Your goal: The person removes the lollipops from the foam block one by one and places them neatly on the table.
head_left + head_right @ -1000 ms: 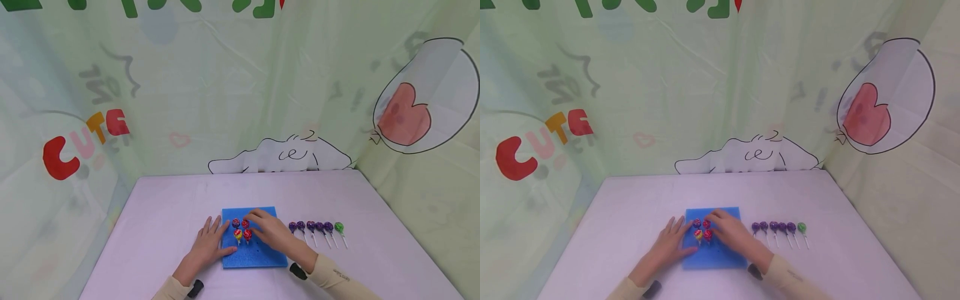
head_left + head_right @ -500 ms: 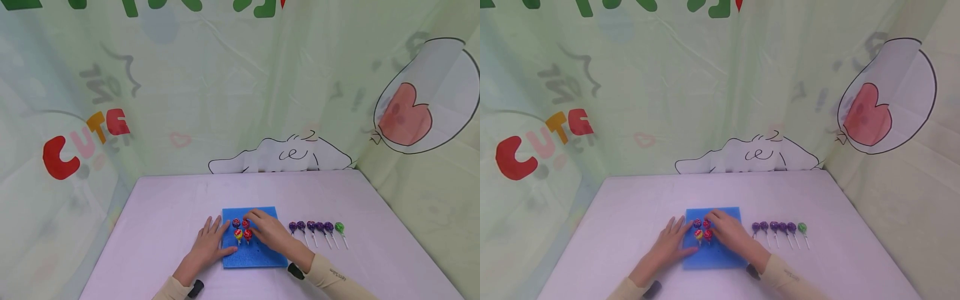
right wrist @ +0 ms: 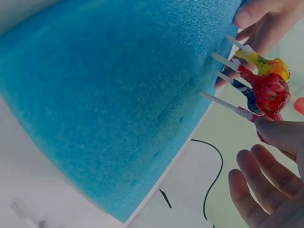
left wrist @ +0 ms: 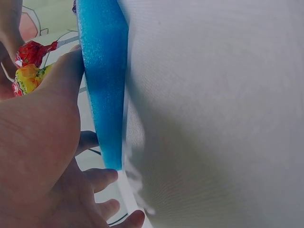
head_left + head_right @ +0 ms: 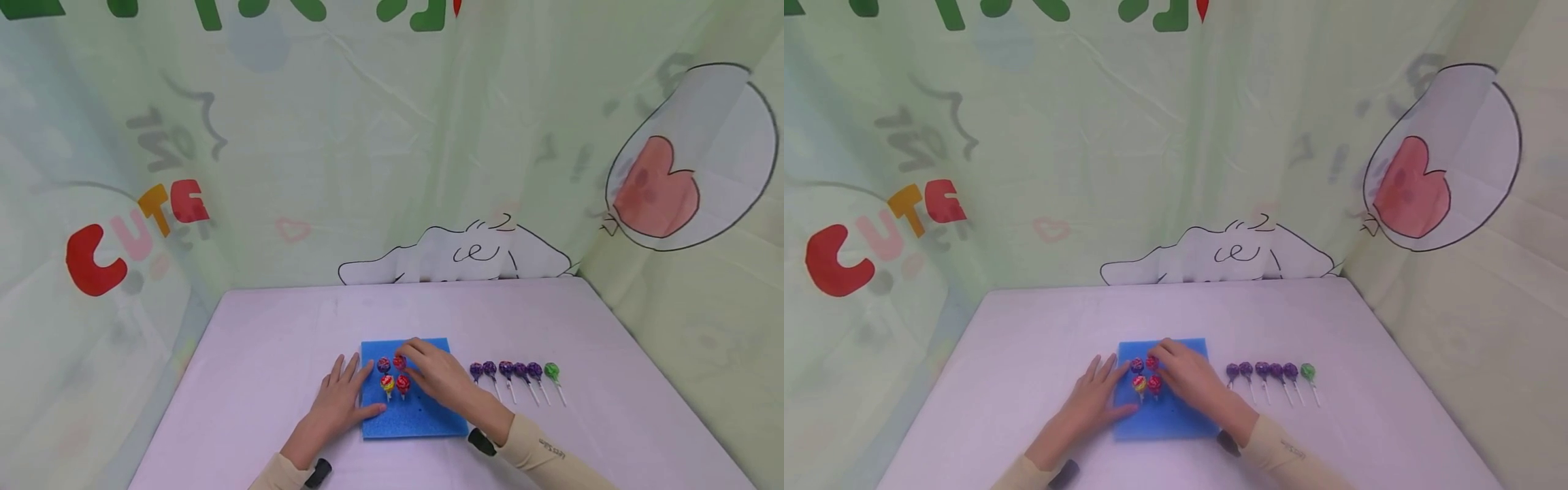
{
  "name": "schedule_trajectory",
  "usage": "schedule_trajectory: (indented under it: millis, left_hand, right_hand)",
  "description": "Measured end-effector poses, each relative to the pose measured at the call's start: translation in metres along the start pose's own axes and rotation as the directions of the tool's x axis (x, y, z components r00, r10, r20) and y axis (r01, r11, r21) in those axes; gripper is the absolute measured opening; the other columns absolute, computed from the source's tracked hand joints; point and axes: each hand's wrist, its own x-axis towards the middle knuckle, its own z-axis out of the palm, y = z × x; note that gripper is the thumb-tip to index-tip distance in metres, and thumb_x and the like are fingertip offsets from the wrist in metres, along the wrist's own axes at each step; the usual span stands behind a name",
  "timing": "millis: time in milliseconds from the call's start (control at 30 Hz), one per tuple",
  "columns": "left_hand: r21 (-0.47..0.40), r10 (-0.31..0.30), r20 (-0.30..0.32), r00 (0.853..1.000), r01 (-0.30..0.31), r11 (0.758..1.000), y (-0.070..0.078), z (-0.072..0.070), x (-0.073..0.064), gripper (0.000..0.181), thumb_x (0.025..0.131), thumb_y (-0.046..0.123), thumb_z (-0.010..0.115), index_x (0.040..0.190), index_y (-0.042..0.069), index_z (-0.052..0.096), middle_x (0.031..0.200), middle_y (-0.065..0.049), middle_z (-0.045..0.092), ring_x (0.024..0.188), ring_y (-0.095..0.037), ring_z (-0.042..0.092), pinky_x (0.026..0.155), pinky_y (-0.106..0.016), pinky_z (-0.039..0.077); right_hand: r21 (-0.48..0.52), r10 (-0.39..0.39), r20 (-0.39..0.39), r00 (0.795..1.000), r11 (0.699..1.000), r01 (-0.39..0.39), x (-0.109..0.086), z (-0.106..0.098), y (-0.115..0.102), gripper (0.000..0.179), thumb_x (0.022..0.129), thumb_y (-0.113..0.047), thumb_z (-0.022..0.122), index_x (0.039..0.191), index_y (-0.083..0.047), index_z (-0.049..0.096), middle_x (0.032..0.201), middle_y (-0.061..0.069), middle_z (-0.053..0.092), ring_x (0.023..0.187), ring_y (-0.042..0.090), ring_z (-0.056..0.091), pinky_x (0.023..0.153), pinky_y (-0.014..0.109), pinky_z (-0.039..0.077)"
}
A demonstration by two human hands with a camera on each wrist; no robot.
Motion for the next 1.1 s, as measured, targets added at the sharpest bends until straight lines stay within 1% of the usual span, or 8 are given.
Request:
schedule_trajectory:
  millis: [200,300,367,467,600,733,867,1100]
  left_hand:
    - [-0.007,-0.001,-0.002,1.0,0.001,1.0,-0.001,0.001,-0.001,0.091,0.086,0.072,0.059,0.157,0.019,0.037,0.166,-0.017,0.024,0.154,-0.047,0.013,0.115,-0.069,0.026]
    - [-0.005,-0.003,-0.004,1.0,0.003,1.0,-0.001,0.002,-0.001,0.091,0.086,0.072,0.059,0.157,0.02,0.036,0.166,-0.016,0.024,0.154,-0.046,0.012,0.116,-0.069,0.025]
    - [-0.005,-0.003,-0.004,1.0,0.003,1.0,-0.001,0.002,-0.002,0.091,0.086,0.072,0.06,0.157,0.019,0.037,0.166,-0.017,0.024,0.154,-0.047,0.012,0.116,-0.07,0.025]
    - [-0.013,-0.004,-0.002,1.0,0.004,1.0,0.0,0.001,-0.002,0.091,0.086,0.071,0.06,0.157,0.019,0.037,0.166,-0.017,0.024,0.154,-0.047,0.012,0.116,-0.07,0.025]
    - [-0.015,-0.011,0.003,1.0,0.011,1.0,0.0,0.002,-0.002,0.092,0.086,0.072,0.059,0.157,0.02,0.036,0.167,-0.016,0.023,0.154,-0.046,0.01,0.117,-0.069,0.023]
    - [-0.01,-0.008,0.001,1.0,0.008,1.0,0.0,0.002,-0.002,0.091,0.086,0.072,0.06,0.157,0.02,0.036,0.167,-0.016,0.023,0.154,-0.046,0.011,0.117,-0.07,0.024]
    - [-0.013,-0.009,0.001,1.0,0.009,1.0,0.0,0.002,-0.002,0.091,0.086,0.072,0.059,0.157,0.02,0.036,0.167,-0.016,0.022,0.154,-0.046,0.01,0.117,-0.07,0.023]
    - [-0.005,-0.009,-0.008,1.0,0.009,1.0,-0.001,0.002,-0.001,0.092,0.086,0.075,0.057,0.157,0.019,0.037,0.167,-0.016,0.023,0.154,-0.046,0.011,0.117,-0.069,0.024]
  right_hand:
    - [0.011,0.03,0.006,1.0,1.0,-0.03,0.001,-0.008,-0.002,0.033,0.09,-0.016,0.077,0.12,-0.019,0.065,0.116,-0.002,0.066,0.1,0.013,0.069,0.084,0.03,0.06]
    - [0.01,0.076,0.02,0.997,0.997,-0.077,0.003,-0.015,-0.003,0.033,0.089,-0.017,0.077,0.12,-0.018,0.066,0.117,-0.001,0.067,0.101,0.015,0.069,0.083,0.032,0.061]
    - [0.014,0.124,0.058,0.991,0.992,-0.125,0.003,-0.02,-0.003,0.033,0.089,-0.017,0.077,0.121,-0.018,0.067,0.116,-0.001,0.067,0.102,0.016,0.069,0.084,0.033,0.061]
    - [0.049,0.205,0.152,0.967,0.975,-0.215,0.003,-0.026,0.0,0.031,0.09,-0.017,0.076,0.12,-0.016,0.069,0.115,0.0,0.067,0.104,0.019,0.068,0.086,0.037,0.06]
    - [0.151,0.261,0.267,0.928,0.939,-0.308,0.002,-0.032,0.006,0.027,0.09,-0.014,0.075,0.117,-0.013,0.072,0.109,0.002,0.069,0.104,0.025,0.068,0.086,0.041,0.06]
    - [0.278,0.243,0.337,0.91,0.897,-0.343,0.0,-0.034,0.014,0.022,0.091,-0.01,0.074,0.112,-0.009,0.073,0.106,0.004,0.071,0.101,0.029,0.067,0.084,0.041,0.06]
    - [0.349,0.211,0.381,0.9,0.869,-0.352,0.001,-0.036,0.02,0.02,0.092,-0.01,0.072,0.112,-0.006,0.073,0.109,0.007,0.072,0.102,0.031,0.066,0.083,0.04,0.059]
    - [0.349,0.197,0.393,0.898,0.872,-0.344,0.002,-0.04,0.024,0.02,0.093,-0.012,0.072,0.112,-0.006,0.073,0.11,0.008,0.072,0.101,0.03,0.066,0.082,0.036,0.059]
